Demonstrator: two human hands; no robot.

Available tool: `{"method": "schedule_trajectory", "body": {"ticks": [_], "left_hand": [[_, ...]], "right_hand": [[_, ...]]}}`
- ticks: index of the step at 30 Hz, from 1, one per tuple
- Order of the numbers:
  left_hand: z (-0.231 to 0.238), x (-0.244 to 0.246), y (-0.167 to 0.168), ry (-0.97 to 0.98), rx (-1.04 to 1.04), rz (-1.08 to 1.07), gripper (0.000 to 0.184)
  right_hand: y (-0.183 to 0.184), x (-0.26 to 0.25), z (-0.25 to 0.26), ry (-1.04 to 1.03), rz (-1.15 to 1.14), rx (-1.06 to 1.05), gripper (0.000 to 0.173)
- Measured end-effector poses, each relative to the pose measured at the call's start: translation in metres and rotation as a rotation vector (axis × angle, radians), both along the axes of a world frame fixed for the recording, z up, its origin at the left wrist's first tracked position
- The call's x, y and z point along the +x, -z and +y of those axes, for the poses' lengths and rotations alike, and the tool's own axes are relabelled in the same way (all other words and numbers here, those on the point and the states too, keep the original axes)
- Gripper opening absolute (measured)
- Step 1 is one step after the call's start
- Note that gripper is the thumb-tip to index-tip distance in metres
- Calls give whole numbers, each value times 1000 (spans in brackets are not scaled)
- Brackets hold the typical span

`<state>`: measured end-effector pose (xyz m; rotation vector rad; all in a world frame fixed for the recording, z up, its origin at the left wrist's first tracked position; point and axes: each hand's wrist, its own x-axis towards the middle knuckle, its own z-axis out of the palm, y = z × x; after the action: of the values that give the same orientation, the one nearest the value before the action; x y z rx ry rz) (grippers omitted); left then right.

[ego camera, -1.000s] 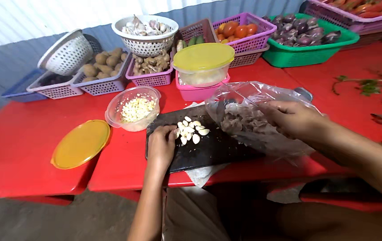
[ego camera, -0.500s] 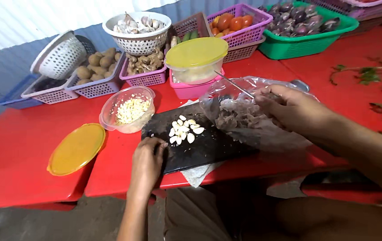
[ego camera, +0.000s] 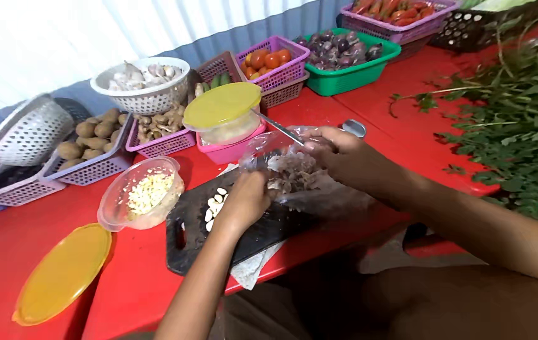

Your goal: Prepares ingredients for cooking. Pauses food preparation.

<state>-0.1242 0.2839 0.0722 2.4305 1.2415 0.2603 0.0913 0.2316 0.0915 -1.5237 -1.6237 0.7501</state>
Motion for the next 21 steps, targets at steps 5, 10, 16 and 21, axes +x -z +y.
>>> {"method": "schedule_trajectory", "body": {"ticks": [5, 10, 16, 21], "left_hand": [[1, -2, 11, -44, 82, -139, 27], [10, -3, 16, -113, 141, -556, 27], [1, 2, 6, -85, -125, -880, 25], [-2, 3, 1, -41, -349, -994, 30]], "right_hand": [[-8, -11, -5, -78, -11, 21, 31], [-5, -10, -3, -216, 10, 56, 36], [-2, -16, 0, -260, -31, 98, 53], [1, -16, 2, -168, 157, 120, 36]]}}
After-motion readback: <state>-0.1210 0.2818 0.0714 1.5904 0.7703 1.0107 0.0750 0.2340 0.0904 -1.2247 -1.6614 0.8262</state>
